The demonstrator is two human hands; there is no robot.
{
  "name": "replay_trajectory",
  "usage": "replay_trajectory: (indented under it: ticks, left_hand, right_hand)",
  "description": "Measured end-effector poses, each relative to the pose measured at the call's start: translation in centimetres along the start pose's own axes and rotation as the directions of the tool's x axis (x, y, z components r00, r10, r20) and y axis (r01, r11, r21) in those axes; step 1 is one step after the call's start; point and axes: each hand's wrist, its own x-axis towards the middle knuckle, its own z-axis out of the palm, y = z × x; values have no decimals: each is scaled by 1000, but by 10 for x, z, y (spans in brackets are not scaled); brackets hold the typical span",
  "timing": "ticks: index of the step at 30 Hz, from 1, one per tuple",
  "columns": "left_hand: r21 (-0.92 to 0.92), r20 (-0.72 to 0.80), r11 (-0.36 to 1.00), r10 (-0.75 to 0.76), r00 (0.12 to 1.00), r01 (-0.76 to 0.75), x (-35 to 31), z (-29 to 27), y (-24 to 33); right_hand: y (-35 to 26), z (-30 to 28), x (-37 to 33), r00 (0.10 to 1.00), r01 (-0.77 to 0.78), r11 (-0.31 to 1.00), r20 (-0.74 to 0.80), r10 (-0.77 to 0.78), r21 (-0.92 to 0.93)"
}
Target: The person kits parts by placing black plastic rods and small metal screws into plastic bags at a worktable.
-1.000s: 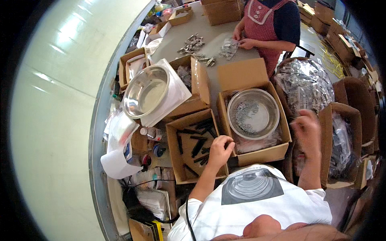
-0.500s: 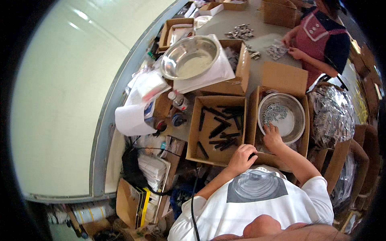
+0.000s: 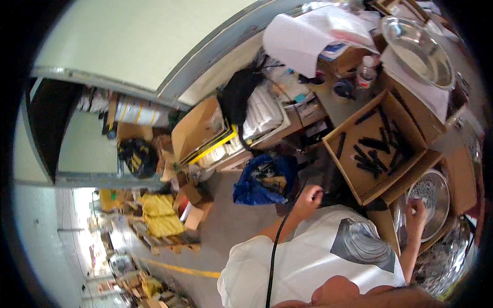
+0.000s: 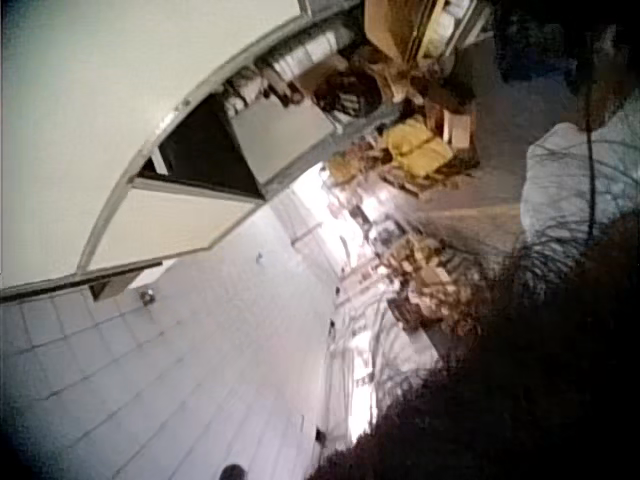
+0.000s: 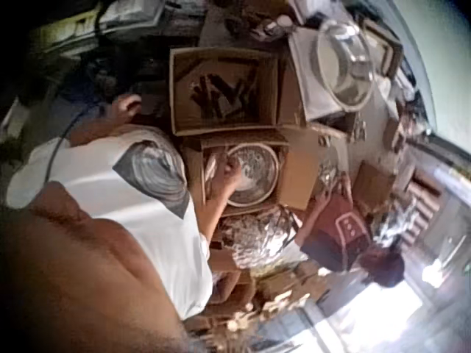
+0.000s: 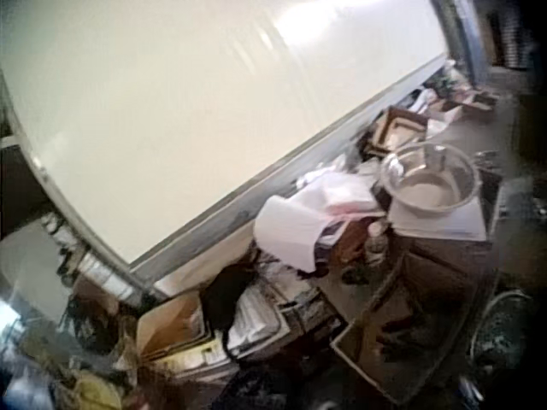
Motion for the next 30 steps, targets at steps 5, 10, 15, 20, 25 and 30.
replay_trajectory:
  ticks: [5,10,15,20,25,30]
  left_hand:
    - [107,-324,951,-243,914,290,-5,-52,-105]
    - [191,-441,858,-360,822,478,-30,-62,-166]
    - [-360,213,889,-218,953,283,-7,-26,-26]
    - [-776,572,237,-125,810,585,-2,-38,53]
    - [-940,320,-69,-515,795,333,-36,-25,-34]
    - [-924,-30,249,-805,593,291,-89,-55,-96]
  right_hand:
    - [-20,-36,34,998,55,995,-28,-53,87]
    - [-67,-30,41,969,210,975,-146,-199,65]
    - [-142,20,15,846,429,894,289,-448,131]
    - [-165,129,-4,538,732,653,420,-731,197]
    - [-184,203,-6,283,653,577,549,-787,490]
    - [-174,337,-14,180,399,804,822,-540,441]
